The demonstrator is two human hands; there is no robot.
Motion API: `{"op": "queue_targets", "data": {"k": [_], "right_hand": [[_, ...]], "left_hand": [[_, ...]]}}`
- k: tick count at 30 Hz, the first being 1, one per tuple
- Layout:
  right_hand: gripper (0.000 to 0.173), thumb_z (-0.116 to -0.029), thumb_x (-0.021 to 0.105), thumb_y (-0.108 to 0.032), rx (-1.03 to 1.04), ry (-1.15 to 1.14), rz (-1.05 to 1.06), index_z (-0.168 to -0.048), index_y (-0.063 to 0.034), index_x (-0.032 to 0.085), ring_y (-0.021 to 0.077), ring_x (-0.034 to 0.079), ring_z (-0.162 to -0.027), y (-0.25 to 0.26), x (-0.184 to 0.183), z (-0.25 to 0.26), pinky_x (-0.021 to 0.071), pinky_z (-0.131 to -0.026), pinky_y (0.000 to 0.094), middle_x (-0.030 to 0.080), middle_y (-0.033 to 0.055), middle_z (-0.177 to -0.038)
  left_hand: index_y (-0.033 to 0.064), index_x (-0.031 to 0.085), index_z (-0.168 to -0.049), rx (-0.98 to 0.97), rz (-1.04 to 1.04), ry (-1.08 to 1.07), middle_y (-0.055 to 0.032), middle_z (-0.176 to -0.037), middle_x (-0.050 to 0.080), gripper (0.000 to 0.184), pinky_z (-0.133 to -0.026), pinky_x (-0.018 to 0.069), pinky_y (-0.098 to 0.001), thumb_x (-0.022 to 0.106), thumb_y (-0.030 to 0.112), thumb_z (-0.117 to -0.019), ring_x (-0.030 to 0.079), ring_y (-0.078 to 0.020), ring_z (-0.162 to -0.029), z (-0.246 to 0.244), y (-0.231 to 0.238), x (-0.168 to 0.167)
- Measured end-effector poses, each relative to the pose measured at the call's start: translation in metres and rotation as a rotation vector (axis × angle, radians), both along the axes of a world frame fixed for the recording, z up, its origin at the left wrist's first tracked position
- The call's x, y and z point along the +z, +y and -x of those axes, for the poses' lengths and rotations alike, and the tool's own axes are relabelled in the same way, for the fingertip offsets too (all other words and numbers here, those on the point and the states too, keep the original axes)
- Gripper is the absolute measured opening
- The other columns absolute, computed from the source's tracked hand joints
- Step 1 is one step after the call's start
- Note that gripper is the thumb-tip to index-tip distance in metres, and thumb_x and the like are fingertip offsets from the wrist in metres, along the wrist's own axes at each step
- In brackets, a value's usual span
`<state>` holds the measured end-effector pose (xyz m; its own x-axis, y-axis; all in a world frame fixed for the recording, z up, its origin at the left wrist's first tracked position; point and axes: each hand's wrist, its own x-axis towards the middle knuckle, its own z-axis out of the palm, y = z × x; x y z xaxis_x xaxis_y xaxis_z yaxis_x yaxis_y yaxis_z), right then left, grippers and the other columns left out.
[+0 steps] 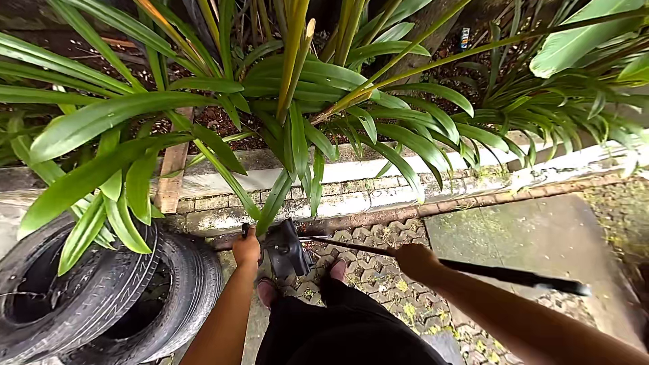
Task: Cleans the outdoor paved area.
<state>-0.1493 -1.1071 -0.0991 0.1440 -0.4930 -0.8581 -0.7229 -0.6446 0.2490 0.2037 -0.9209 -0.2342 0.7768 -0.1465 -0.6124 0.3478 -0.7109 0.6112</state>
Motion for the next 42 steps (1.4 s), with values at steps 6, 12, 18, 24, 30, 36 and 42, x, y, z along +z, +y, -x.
{"op": "queue_targets", "data": {"k": [6, 12, 18, 24, 30, 36, 42], "right_hand": [[0.029, -0.1, 0.051, -0.009, -0.178, 0.028, 0.13, -0.124, 0.0023, 0.063, 0.0447, 0.067, -0.109, 0.024, -0.06, -0.037, 0.056, -0.082, 0.0614, 0.067, 0.0254, -0.119], [0.031, -0.0983, 0.054, -0.006, -0.057, -0.02, -0.028, -0.127, -0.0019, 0.065, 0.0462, 0.065, -0.112, 0.014, -0.013, -0.024, 0.0545, -0.085, 0.0652, 0.067, 0.0257, -0.122], [0.029, -0.0997, 0.053, -0.009, -0.168, -0.015, 0.125, -0.125, 0.0003, 0.064, 0.0448, 0.067, -0.109, 0.025, -0.055, -0.037, 0.056, -0.082, 0.0625, 0.067, 0.0247, -0.12], [0.037, -0.1009, 0.05, -0.01, -0.151, -0.061, -0.062, -0.136, -0.0066, 0.061, 0.0486, 0.062, -0.117, 0.028, -0.022, -0.028, 0.0532, -0.088, 0.0671, 0.063, 0.0272, -0.129], [0.044, -0.1033, 0.055, -0.024, -0.183, 0.041, 0.133, -0.147, -0.0315, 0.057, 0.0454, 0.065, -0.115, -0.045, 0.022, 0.089, 0.0535, -0.087, 0.0681, 0.067, 0.0196, -0.129], [0.028, -0.1027, 0.051, -0.015, -0.379, 0.148, 0.32, -0.122, -0.005, 0.068, 0.0427, 0.068, -0.112, -0.056, -0.046, 0.123, 0.0558, -0.085, 0.0614, 0.07, 0.0222, -0.118], [0.033, -0.0914, 0.067, -0.017, -0.274, 0.117, 0.115, -0.121, -0.0026, 0.068, 0.0445, 0.066, -0.112, -0.003, -0.066, 0.05, 0.0545, -0.083, 0.0648, 0.068, 0.0238, -0.121]], "left_hand": [[0.0055, 0.062, -0.098, 0.019, 0.065, 0.02, -0.0076, -0.065, 0.049, 0.047, -0.047, 0.0429, -0.0381, 0.052, 0.051, -0.1062, 0.045, -0.0199, -0.048, 0.009, -0.012, 0.0], [0.0064, 0.061, -0.096, 0.024, 0.064, 0.026, -0.006, -0.064, 0.047, 0.046, -0.045, 0.0413, -0.0358, 0.052, 0.05, -0.1065, 0.043, -0.018, -0.046, 0.009, -0.009, 0.0], [0.0066, 0.062, -0.098, 0.037, 0.077, 0.027, -0.0062, -0.064, 0.048, 0.044, -0.045, 0.0421, -0.0364, 0.053, 0.049, -0.1059, 0.044, -0.0183, -0.046, 0.012, -0.012, -0.003], [0.015, 0.046, -0.082, 0.133, 0.419, 0.325, 0.0047, -0.051, 0.034, 0.036, -0.036, 0.0332, -0.0228, 0.053, 0.038, -0.1083, 0.032, -0.0081, -0.037, 0.014, -0.003, 0.006], [0.0078, 0.053, -0.085, -0.012, 0.184, 0.105, 0.0007, -0.054, 0.04, 0.045, -0.038, 0.038, -0.0293, 0.047, 0.045, -0.1097, 0.037, -0.0121, -0.039, 0.001, 0.015, 0.007], [0.0075, 0.055, -0.086, -0.002, 0.096, 0.038, -0.0014, -0.056, 0.043, 0.046, -0.04, 0.0394, -0.031, 0.047, 0.047, -0.1093, 0.04, -0.0141, -0.041, 0.001, 0.018, 0.003], [0.0097, 0.055, -0.081, 0.026, 0.091, 0.032, -0.0008, -0.054, 0.043, 0.047, -0.039, 0.0389, -0.0298, 0.049, 0.048, -0.1079, 0.04, -0.0133, -0.039, 0.003, 0.015, 0.001]]}}
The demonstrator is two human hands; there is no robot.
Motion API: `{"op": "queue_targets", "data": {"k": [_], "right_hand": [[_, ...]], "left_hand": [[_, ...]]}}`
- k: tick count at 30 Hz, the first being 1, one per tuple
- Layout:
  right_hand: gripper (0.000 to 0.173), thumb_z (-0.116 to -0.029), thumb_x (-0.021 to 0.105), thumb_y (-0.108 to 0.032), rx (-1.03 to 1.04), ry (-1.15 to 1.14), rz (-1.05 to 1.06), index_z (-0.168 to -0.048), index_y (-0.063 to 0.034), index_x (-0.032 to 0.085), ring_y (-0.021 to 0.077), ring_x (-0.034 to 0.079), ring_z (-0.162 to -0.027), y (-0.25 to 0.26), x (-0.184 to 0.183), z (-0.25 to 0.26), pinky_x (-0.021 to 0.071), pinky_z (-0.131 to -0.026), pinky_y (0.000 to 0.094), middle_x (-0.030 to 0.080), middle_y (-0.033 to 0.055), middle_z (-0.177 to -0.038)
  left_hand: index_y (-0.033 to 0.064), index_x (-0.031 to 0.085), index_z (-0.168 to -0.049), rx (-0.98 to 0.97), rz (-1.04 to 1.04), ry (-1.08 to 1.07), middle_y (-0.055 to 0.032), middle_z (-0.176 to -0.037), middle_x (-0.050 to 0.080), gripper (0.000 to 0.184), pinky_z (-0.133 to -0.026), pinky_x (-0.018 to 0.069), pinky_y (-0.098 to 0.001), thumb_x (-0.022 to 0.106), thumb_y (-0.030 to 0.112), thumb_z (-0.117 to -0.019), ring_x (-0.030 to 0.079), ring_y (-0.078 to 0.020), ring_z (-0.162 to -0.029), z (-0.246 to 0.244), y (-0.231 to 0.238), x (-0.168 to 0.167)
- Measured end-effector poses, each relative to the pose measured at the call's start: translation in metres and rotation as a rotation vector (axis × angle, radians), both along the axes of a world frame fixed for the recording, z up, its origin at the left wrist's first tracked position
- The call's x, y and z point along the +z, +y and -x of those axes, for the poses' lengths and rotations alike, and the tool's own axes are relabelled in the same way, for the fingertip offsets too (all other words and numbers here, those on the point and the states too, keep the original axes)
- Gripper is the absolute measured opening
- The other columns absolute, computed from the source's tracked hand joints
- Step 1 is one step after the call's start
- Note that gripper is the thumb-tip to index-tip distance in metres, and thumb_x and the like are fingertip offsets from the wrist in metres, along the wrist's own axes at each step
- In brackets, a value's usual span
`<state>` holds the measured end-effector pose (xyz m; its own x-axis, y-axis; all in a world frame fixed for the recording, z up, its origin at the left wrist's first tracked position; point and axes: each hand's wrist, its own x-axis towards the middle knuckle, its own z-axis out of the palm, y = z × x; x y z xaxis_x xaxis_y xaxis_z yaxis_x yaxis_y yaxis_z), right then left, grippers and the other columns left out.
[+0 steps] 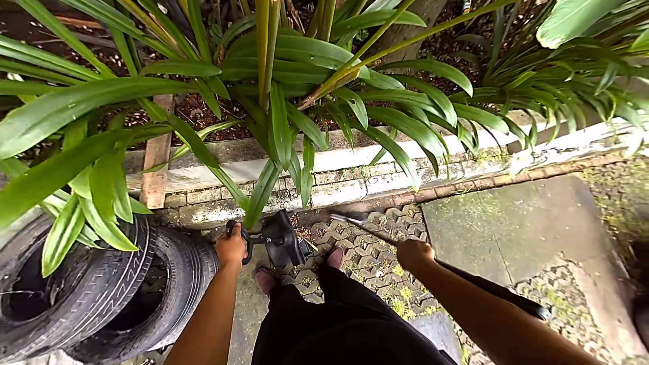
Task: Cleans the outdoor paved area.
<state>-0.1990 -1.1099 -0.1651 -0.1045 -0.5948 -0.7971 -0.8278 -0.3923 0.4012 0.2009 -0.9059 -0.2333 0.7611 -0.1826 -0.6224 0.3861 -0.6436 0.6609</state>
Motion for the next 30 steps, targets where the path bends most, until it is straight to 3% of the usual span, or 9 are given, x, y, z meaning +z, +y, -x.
{"op": "queue_targets", "data": {"k": [4, 7, 10, 12, 16, 20, 25, 27, 30], "right_hand": [[0.034, -0.0924, 0.065, -0.022, 0.093, -0.148, -0.23, -0.123, -0.0096, 0.068, 0.0454, 0.065, -0.115, 0.031, 0.023, -0.053, 0.0523, -0.086, 0.0709, 0.068, 0.0228, -0.123], [0.033, -0.1034, 0.052, -0.025, 0.12, -0.22, -0.333, -0.128, -0.0074, 0.066, 0.0452, 0.064, -0.118, 0.01, 0.039, -0.037, 0.0484, -0.094, 0.0705, 0.068, 0.0241, -0.124], [0.036, -0.1091, 0.044, -0.028, 0.1, -0.223, -0.271, -0.134, -0.0115, 0.065, 0.0424, 0.063, -0.12, -0.015, 0.078, 0.003, 0.0468, -0.099, 0.0672, 0.068, 0.0216, -0.126], [0.034, -0.1061, 0.048, -0.031, 0.097, -0.15, -0.148, -0.132, -0.0188, 0.066, 0.041, 0.065, -0.119, -0.013, 0.092, 0.005, 0.05, -0.094, 0.0682, 0.07, 0.0176, -0.125], [0.034, -0.0877, 0.071, -0.023, 0.004, -0.07, -0.027, -0.118, -0.0073, 0.07, 0.0459, 0.065, -0.112, 0.044, 0.045, -0.063, 0.0517, -0.083, 0.0709, 0.069, 0.0229, -0.12], [0.035, -0.0906, 0.067, -0.024, 0.01, -0.084, -0.188, -0.117, -0.0014, 0.069, 0.0454, 0.063, -0.118, 0.084, 0.017, -0.144, 0.0501, -0.089, 0.0713, 0.067, 0.0248, -0.126], [0.035, -0.1049, 0.048, -0.03, 0.014, -0.183, -0.319, -0.122, -0.0053, 0.067, 0.0353, 0.068, -0.092, 0.061, 0.02, -0.125, 0.0536, -0.079, 0.0574, 0.069, 0.021, -0.105], [0.039, -0.1091, 0.043, -0.035, -0.033, -0.225, -0.354, -0.128, -0.0071, 0.064, 0.031, 0.063, -0.079, 0.05, 0.039, -0.103, 0.0511, -0.072, 0.0531, 0.065, 0.0188, -0.096], [0.038, -0.111, 0.042, -0.039, -0.177, -0.269, -0.363, -0.134, -0.016, 0.061, 0.0161, 0.045, -0.057, 0.026, 0.096, -0.048, 0.043, -0.056, 0.0377, 0.051, 0.0057, -0.075]], "left_hand": [[0.0085, 0.057, -0.083, -0.016, 0.013, 0.006, -0.002, -0.056, 0.046, 0.049, -0.041, 0.0407, -0.0316, 0.049, 0.05, -0.1077, 0.042, -0.0143, -0.041, -0.01, 0.008, -0.002], [0.0069, 0.056, -0.085, -0.015, 0.019, 0.011, -0.0026, -0.057, 0.045, 0.048, -0.041, 0.0403, -0.0321, 0.048, 0.048, -0.1088, 0.042, -0.0148, -0.042, -0.014, 0.016, -0.001], [0.0054, 0.057, -0.088, -0.031, 0.019, 0.016, -0.0039, -0.058, 0.046, 0.047, -0.041, 0.0411, -0.0328, 0.048, 0.046, -0.1089, 0.043, -0.0156, -0.042, -0.021, 0.023, -0.003], [0.0055, 0.059, -0.089, -0.04, 0.03, 0.014, -0.0043, -0.058, 0.047, 0.047, -0.041, 0.0412, -0.0333, 0.048, 0.047, -0.1088, 0.043, -0.016, -0.042, -0.026, 0.027, -0.004], [0.0045, 0.061, -0.09, -0.076, 0.022, 0.017, -0.0064, -0.061, 0.049, 0.05, -0.044, 0.0429, -0.0363, 0.048, 0.049, -0.1083, 0.045, -0.0184, -0.044, -0.035, 0.032, -0.01], [0.0048, 0.056, -0.085, -0.056, 0.135, 0.103, -0.0046, -0.055, 0.044, 0.048, -0.041, 0.0411, -0.0344, 0.049, 0.045, -0.1091, 0.042, -0.0173, -0.041, -0.04, 0.036, -0.01], [0.0158, 0.042, -0.075, -0.059, 0.495, 0.452, 0.0044, -0.051, 0.032, 0.037, -0.037, 0.0292, -0.0235, 0.044, 0.028, -0.1095, 0.029, -0.0085, -0.038, -0.036, 0.074, -0.011], [0.0146, 0.043, -0.074, -0.04, 0.548, 0.495, 0.0039, -0.05, 0.033, 0.037, -0.034, 0.0282, -0.0218, 0.041, 0.022, -0.1097, 0.028, -0.0076, -0.036, -0.033, 0.1, -0.005], [0.0142, 0.045, -0.076, 0.019, 0.632, 0.503, 0.0048, -0.049, 0.032, 0.033, -0.033, 0.0284, -0.0206, 0.039, 0.016, -0.1082, 0.028, -0.0059, -0.034, -0.025, 0.145, 0.026]]}}
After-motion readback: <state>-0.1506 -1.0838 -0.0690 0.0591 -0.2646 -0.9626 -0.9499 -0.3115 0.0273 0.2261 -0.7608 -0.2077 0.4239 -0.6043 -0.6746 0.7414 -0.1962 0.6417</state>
